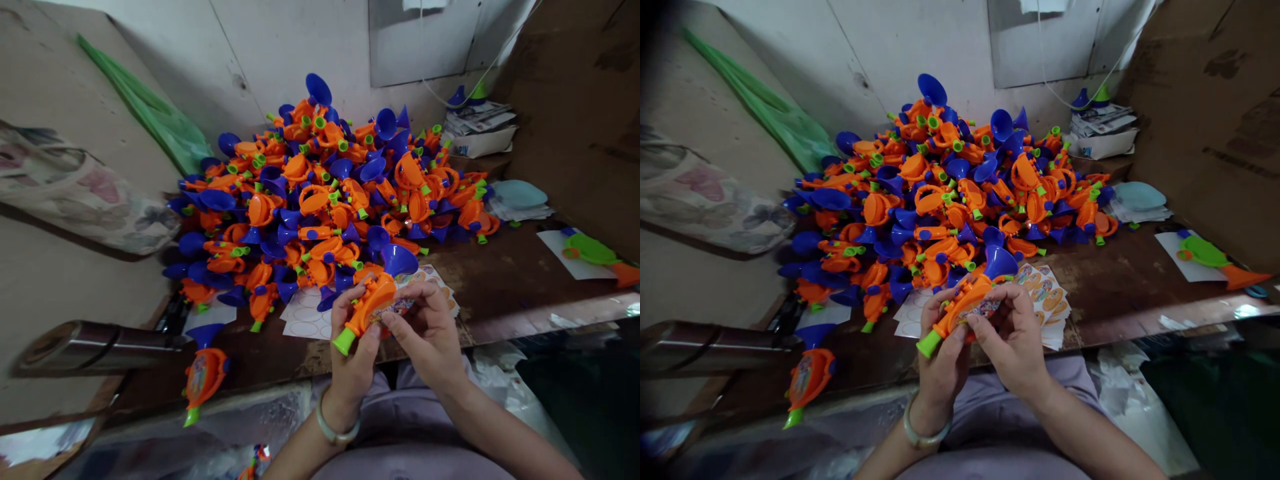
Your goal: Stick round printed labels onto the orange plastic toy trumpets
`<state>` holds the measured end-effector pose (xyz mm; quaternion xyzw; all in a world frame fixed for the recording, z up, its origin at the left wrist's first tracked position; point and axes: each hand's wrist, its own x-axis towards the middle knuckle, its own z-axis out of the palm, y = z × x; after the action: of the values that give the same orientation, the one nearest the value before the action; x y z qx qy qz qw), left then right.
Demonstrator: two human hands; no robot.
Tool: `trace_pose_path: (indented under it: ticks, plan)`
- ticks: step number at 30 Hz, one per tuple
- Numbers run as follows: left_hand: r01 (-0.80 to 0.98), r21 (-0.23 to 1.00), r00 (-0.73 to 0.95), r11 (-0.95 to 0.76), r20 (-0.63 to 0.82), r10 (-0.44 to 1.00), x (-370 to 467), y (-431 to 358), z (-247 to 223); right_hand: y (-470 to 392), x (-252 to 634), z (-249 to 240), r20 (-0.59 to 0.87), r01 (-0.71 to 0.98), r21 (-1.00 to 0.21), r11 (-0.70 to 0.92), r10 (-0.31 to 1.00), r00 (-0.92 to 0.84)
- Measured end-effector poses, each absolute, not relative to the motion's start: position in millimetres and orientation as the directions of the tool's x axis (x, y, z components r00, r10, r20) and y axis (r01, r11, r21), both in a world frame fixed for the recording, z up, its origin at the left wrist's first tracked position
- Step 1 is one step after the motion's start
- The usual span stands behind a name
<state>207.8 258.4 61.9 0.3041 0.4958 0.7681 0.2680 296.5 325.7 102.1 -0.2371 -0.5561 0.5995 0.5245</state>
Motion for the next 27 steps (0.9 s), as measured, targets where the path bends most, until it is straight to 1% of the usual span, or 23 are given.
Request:
trace_pose_path:
  ticks: [4,8,11,14,16,19,23,27]
  plan:
    - [-0.101,0.929,-0.687,-0.356,0.194,0.700,208,259,61,327,296,101,0.312,-0.362,-0.914,0.183,0.889,-0.337]
    - [-0.092,0.932,-0.703,-0.351,0.189,0.685,208,259,60,327,296,98,0.350,-0.317,-0.916,0.245,0.874,-0.336]
    - [-0.100,0.927,-0.705,-0.360,0.190,0.683,208,257,58,329,296,95,0.432,-0.257,-0.897,0.361,0.841,-0.327]
    - [-0.110,0.910,-0.691,-0.400,0.219,0.689,210,256,55,335,298,93,0.565,-0.148,-0.824,0.547,0.773,-0.287]
    - [-0.083,0.902,-0.687,-0.423,0.256,0.680,210,255,55,340,299,93,0.621,-0.070,-0.775,0.628,0.736,-0.271]
    - [-0.018,0.898,-0.683,-0.439,0.309,0.662,210,255,55,344,299,94,0.625,-0.022,-0.763,0.646,0.727,-0.284]
    - [-0.008,0.893,-0.678,-0.451,0.327,0.659,211,255,57,343,298,95,0.638,0.017,-0.743,0.669,0.715,-0.286]
    - [0.032,0.897,-0.710,-0.440,0.330,0.622,210,254,56,346,298,91,0.686,0.155,-0.657,0.738,0.670,-0.284]
